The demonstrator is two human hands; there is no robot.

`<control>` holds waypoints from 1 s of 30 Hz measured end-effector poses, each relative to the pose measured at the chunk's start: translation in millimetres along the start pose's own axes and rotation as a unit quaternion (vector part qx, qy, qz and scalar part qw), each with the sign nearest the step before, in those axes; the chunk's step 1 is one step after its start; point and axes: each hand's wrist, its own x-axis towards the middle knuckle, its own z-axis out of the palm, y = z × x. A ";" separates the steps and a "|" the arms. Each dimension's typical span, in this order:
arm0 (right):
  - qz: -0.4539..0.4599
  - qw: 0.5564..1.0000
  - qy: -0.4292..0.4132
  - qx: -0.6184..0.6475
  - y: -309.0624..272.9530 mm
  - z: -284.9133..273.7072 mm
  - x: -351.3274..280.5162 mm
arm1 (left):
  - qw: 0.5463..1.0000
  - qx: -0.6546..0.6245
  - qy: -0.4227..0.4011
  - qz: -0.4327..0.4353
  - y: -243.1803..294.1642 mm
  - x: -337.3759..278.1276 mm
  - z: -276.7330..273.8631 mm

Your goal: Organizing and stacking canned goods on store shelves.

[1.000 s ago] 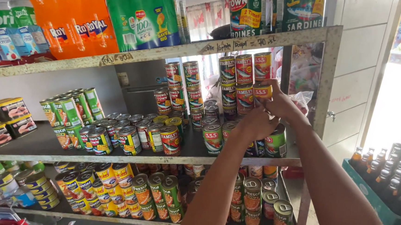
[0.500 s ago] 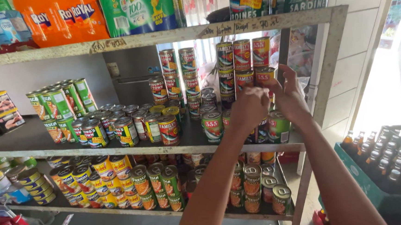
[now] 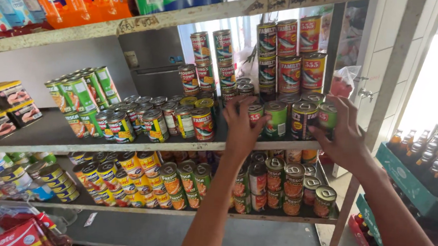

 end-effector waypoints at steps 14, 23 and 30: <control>0.144 0.985 -0.091 0.009 -0.2 0.2 -3.6 | 0.982 0.178 -0.031 -0.055 -7.8 -11.2 -44.4; 0.223 0.967 -0.121 0.008 2.5 -4.6 -0.6 | 0.974 0.199 -0.019 -0.104 13.4 -13.4 -39.8; 0.075 0.991 -0.093 0.066 22.5 5.8 -0.7 | 0.985 0.162 -0.004 0.060 39.3 -13.5 1.4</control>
